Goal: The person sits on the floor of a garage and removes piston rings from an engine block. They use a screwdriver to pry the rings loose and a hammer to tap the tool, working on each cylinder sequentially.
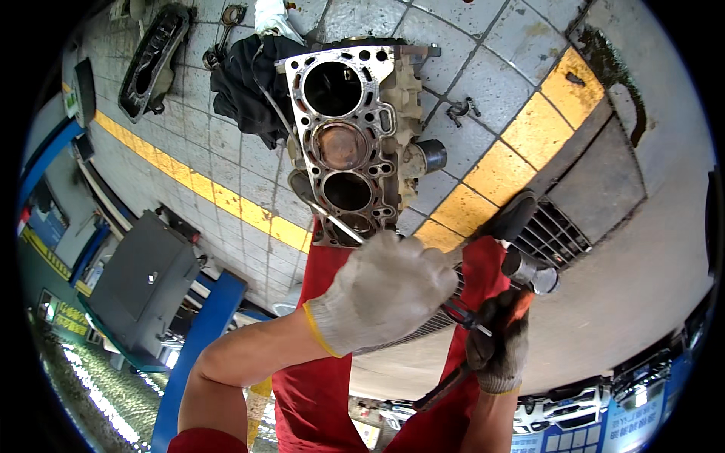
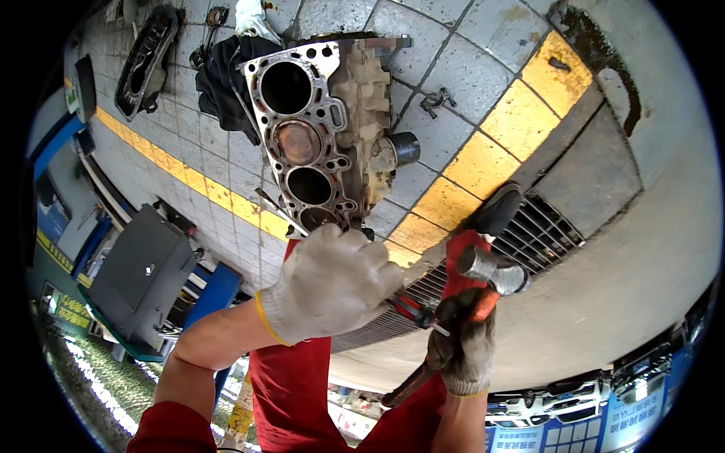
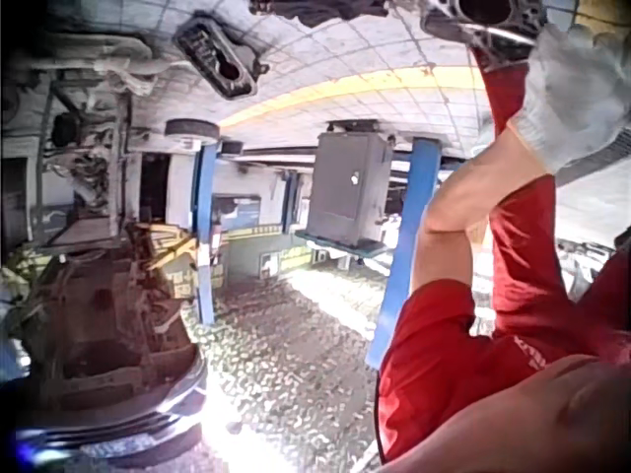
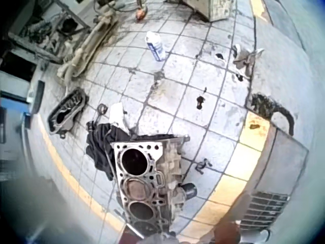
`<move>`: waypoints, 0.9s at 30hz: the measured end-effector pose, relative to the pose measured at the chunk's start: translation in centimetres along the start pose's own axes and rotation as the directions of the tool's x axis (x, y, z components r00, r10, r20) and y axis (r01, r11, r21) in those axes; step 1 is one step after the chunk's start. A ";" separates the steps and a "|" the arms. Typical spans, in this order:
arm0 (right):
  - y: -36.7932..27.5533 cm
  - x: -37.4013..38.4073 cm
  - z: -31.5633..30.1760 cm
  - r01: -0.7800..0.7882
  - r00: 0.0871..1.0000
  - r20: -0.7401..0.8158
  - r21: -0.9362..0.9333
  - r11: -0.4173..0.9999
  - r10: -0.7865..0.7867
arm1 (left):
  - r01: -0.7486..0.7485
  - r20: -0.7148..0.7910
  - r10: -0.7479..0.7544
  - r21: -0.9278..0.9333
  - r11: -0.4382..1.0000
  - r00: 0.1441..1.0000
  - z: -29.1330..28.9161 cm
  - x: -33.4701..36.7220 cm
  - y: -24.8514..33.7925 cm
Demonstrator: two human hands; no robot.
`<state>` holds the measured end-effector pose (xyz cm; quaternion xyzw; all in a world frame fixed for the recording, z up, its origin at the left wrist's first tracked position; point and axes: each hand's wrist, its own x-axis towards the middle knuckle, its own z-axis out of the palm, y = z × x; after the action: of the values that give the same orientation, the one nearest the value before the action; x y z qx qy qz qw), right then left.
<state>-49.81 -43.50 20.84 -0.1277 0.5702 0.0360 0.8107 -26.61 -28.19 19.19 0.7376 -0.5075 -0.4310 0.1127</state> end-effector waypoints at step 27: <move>1.2 4.1 0.3 -0.046 0.962 -0.273 -0.222 0.974 -0.017 | 0.606 -0.481 -0.736 -0.428 0.671 0.476 5.1 -2.8 -6.5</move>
<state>-48.33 -42.66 16.96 -0.2188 0.6696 0.0889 0.7042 -26.51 -21.44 13.65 0.9589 -0.0631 -0.2208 0.1665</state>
